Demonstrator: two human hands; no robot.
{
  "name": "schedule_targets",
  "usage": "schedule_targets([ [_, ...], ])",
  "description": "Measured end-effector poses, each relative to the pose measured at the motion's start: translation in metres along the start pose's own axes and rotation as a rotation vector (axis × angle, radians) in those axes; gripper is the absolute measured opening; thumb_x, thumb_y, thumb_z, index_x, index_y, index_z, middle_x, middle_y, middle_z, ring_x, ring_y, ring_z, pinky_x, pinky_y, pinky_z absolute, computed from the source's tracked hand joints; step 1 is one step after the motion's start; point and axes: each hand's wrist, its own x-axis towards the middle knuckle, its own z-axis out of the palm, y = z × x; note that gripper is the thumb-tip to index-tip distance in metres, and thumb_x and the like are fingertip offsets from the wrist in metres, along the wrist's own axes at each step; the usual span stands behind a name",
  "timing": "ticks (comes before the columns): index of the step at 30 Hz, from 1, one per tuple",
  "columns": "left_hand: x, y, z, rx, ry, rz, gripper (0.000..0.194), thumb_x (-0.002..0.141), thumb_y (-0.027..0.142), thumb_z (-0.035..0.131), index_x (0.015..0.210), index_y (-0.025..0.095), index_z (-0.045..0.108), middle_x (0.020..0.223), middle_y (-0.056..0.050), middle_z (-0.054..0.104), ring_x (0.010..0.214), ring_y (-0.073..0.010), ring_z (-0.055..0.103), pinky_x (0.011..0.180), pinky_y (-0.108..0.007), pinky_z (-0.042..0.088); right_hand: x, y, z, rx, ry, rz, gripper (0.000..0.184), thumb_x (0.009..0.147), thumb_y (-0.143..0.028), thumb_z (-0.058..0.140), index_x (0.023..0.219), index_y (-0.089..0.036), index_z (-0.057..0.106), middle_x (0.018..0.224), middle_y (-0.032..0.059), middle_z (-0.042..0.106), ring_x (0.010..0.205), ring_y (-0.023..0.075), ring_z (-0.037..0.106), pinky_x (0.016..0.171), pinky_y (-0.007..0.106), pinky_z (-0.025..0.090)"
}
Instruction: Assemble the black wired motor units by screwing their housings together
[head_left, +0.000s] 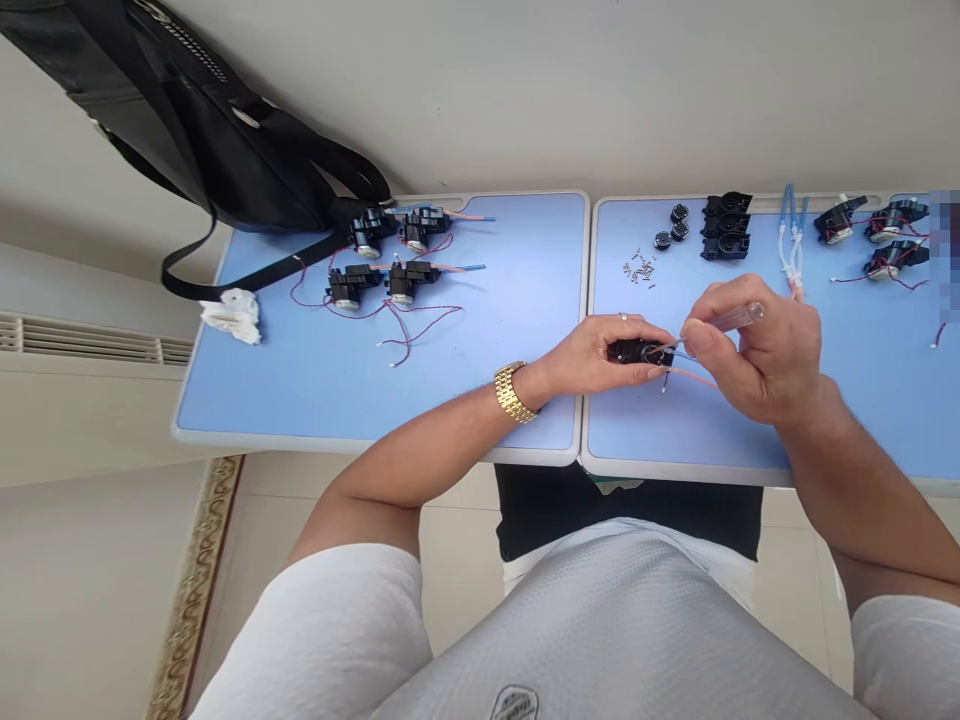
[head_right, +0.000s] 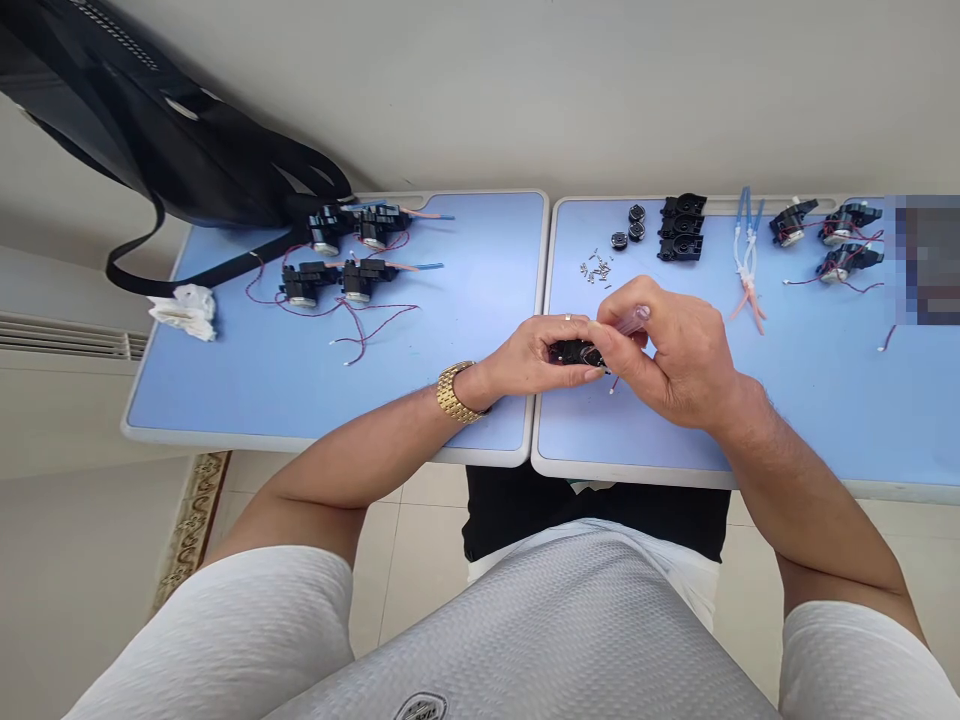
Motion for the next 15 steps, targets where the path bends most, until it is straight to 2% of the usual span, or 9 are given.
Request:
schedule_targets([
  [4, 0.001, -0.001, 0.001, 0.023, -0.011, 0.014, 0.038, 0.093, 0.053, 0.085, 0.116, 0.022, 0.084, 0.094, -0.005, 0.077, 0.076, -0.0134, 0.062, 0.069, -0.028, 0.049, 0.0, 0.0, 0.002, -0.002, -0.028, -0.092, 0.034, 0.114, -0.049, 0.052, 0.09, -0.028, 0.064, 0.073, -0.0006, 0.07, 0.058, 0.0148, 0.063, 0.055, 0.032, 0.049],
  [7, 0.001, -0.002, 0.003, 0.04, -0.016, 0.039, 0.033, 0.096, 0.053, 0.082, 0.107, 0.022, 0.084, 0.092, -0.004, 0.077, 0.079, -0.0147, 0.065, 0.072, -0.028, 0.05, 0.003, -0.007, -0.001, -0.009, -0.139, -0.213, 0.024, 0.112, -0.035, 0.052, 0.093, -0.028, 0.064, 0.074, -0.0015, 0.069, 0.064, 0.0158, 0.063, 0.059, 0.033, 0.05],
  [11, 0.002, -0.003, 0.004, 0.055, -0.027, 0.026, 0.042, 0.094, 0.063, 0.082, 0.105, 0.023, 0.084, 0.091, -0.004, 0.076, 0.083, -0.0169, 0.066, 0.077, -0.03, 0.051, 0.008, -0.016, -0.005, -0.059, -0.3, -0.349, 0.026, 0.11, -0.025, 0.055, 0.085, -0.028, 0.06, 0.069, -0.0032, 0.065, 0.064, 0.0152, 0.058, 0.059, 0.033, 0.048],
  [13, 0.002, -0.003, 0.004, 0.036, -0.024, 0.037, 0.045, 0.093, 0.064, 0.083, 0.108, 0.022, 0.085, 0.088, -0.003, 0.075, 0.079, -0.0158, 0.064, 0.073, -0.029, 0.049, 0.007, -0.015, -0.005, -0.033, -0.273, -0.335, 0.026, 0.11, -0.026, 0.056, 0.085, -0.028, 0.061, 0.069, -0.0034, 0.066, 0.064, 0.0151, 0.06, 0.058, 0.033, 0.049],
  [15, 0.001, -0.002, 0.003, 0.003, -0.018, 0.052, 0.04, 0.096, 0.059, 0.082, 0.111, 0.022, 0.085, 0.089, -0.004, 0.075, 0.075, -0.0138, 0.061, 0.07, -0.028, 0.048, 0.003, -0.009, -0.004, -0.007, -0.15, -0.261, 0.027, 0.111, -0.034, 0.055, 0.085, -0.029, 0.064, 0.068, -0.0024, 0.067, 0.062, 0.0159, 0.062, 0.056, 0.034, 0.049],
])
